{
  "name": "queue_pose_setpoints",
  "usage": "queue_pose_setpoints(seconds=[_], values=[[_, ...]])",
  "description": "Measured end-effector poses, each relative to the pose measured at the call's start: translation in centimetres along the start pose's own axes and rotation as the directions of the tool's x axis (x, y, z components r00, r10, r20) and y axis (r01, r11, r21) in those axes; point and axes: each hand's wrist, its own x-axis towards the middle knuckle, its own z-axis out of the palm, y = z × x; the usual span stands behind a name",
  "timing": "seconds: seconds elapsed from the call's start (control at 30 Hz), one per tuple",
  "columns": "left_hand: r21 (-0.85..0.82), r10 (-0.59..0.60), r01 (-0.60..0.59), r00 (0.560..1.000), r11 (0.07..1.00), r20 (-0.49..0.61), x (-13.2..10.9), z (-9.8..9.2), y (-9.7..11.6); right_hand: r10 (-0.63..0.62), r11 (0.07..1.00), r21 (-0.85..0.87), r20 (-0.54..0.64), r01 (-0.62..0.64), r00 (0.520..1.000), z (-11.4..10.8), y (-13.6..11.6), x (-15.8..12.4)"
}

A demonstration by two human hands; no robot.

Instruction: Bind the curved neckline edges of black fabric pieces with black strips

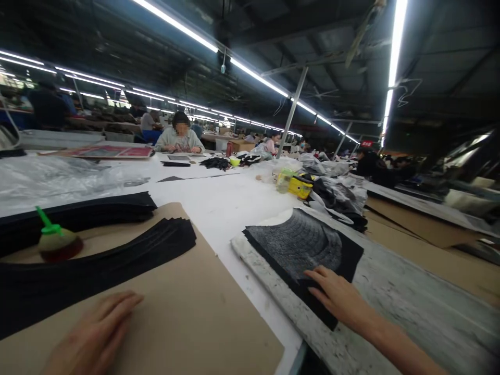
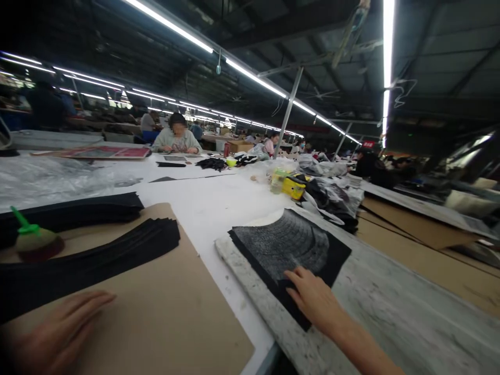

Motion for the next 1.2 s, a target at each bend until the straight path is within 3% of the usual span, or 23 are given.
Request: queue_pose_setpoints(seconds=[0.03,0.1,0.23,0.33,0.43,0.63,0.73,0.8,0.87,0.93,1.07,1.2], values=[[-0.067,0.120,-0.115,0.990,0.991,0.078,1.0,0.8,2.8,0.008,1.000,-0.011,0.015,-0.008,1.000,0.5,1.4,-1.0],[-0.215,0.319,-0.277,0.927,0.937,0.197,3.5,2.1,9.0,0.004,1.000,-0.030,0.031,-0.003,0.999,1.4,2.7,-2.4],[-0.445,0.448,-0.286,0.836,0.849,0.317,8.7,4.7,21.0,-0.022,0.998,-0.066,0.020,0.023,1.000,2.6,2.5,-2.5],[-0.483,0.527,-0.328,0.767,0.812,0.366,11.6,7.4,26.3,-0.046,0.996,-0.080,0.002,0.046,0.999,2.9,2.4,-1.8],[-0.469,0.543,-0.347,0.743,0.812,0.392,12.9,9.9,28.3,-0.066,0.995,-0.072,-0.020,0.065,0.998,3.2,2.7,-1.5],[-0.411,0.452,-0.287,0.801,0.865,0.391,12.7,11.2,29.5,-0.064,0.994,0.082,-0.102,0.073,0.993,4.0,3.7,-1.6],[-0.383,0.431,-0.282,0.812,0.880,0.393,12.6,11.1,30.2,0.037,0.972,0.233,-0.169,0.003,0.985,3.9,5.4,-1.9],[-0.360,0.420,-0.283,0.818,0.889,0.392,12.6,11.0,30.7,0.168,0.930,0.357,-0.215,-0.083,0.962,3.5,7.8,-2.3],[-0.337,0.416,-0.293,0.820,0.895,0.392,12.7,11.1,31.2,0.338,0.849,0.496,-0.246,-0.182,0.908,2.9,11.2,-3.1],[-0.321,0.422,-0.310,0.819,0.895,0.387,12.8,11.3,31.7,0.514,0.729,0.634,-0.254,-0.260,0.819,2.0,15.3,-4.4],[-0.296,0.409,-0.313,0.836,0.903,0.365,12.8,11.9,33.0,0.764,0.500,0.816,-0.258,-0.291,0.592,-0.2,23.6,-8.1],[-0.297,0.414,-0.324,0.848,0.899,0.331,13.0,12.6,34.3,0.888,0.404,0.869,-0.297,-0.286,0.352,-2.7,28.9,-11.6]])
